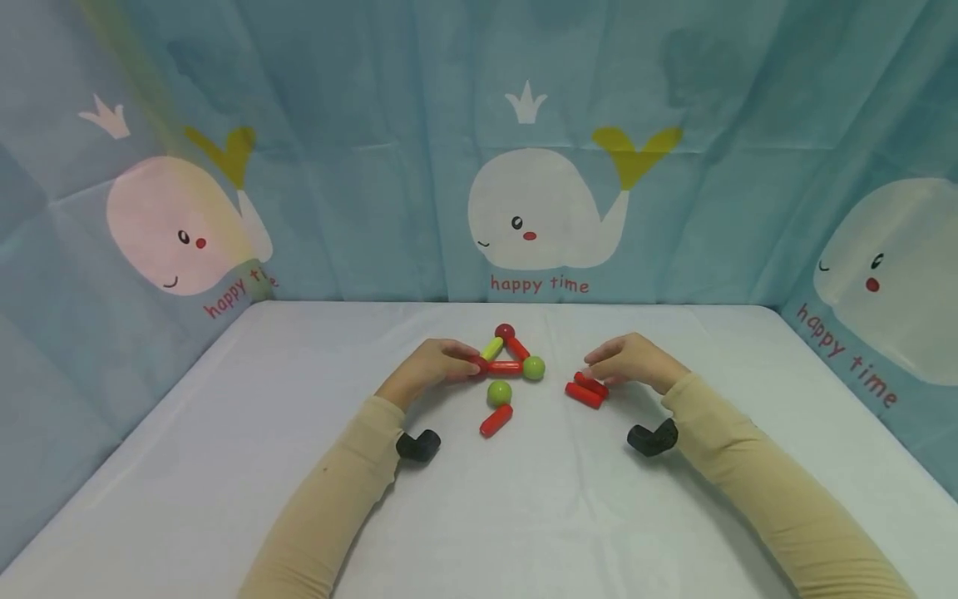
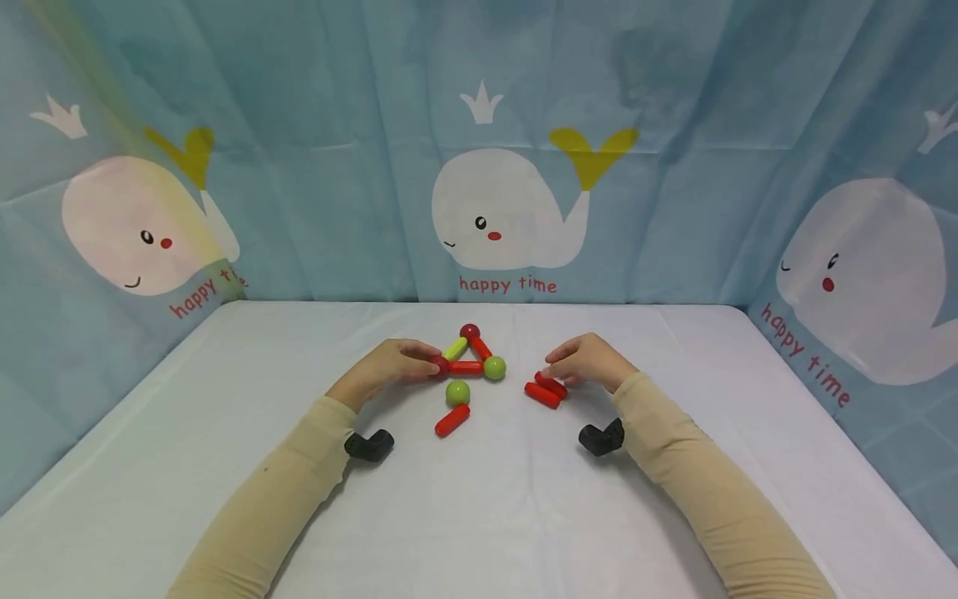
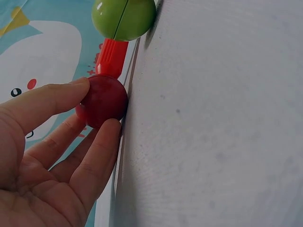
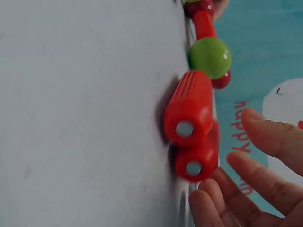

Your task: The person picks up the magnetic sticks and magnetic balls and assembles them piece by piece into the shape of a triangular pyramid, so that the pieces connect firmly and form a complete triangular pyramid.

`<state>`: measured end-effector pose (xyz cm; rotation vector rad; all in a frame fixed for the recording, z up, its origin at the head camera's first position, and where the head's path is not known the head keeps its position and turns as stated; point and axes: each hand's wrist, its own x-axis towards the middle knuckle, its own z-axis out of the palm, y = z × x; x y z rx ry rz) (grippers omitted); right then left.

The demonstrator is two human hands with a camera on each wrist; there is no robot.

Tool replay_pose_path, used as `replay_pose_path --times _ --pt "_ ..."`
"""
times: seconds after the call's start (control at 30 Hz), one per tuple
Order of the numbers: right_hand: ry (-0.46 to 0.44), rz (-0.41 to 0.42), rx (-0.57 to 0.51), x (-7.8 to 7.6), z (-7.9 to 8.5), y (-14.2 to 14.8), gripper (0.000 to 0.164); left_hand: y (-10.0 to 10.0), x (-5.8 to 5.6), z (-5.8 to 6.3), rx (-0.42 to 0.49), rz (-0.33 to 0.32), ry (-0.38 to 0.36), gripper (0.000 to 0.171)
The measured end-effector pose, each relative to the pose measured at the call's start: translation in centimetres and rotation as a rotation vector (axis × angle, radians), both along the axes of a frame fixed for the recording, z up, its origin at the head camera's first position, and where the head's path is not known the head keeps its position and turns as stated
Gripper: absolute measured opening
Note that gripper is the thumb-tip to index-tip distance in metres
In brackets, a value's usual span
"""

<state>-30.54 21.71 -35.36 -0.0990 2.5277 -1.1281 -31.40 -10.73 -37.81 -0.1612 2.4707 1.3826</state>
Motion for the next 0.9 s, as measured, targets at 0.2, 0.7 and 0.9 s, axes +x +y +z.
replay_pose_path --times 0.2,0.7,0.9 --pt "-0.042 0.008 -0.005 0.2 -0.4 0.9 0.044 -0.2 0.0 -0.3 0.010 -0.024 0.011 0.031" --pt "-0.057 0.008 0.009 0.6 -0.4 0.0 0.035 0.0 0.1 -0.3 0.020 -0.015 0.000 0.031" --pt "-0.046 0.000 0.072 0.4 -0.4 -0.4 0.031 0.0 0.0 -0.3 0.021 -0.013 0.002 0.031"
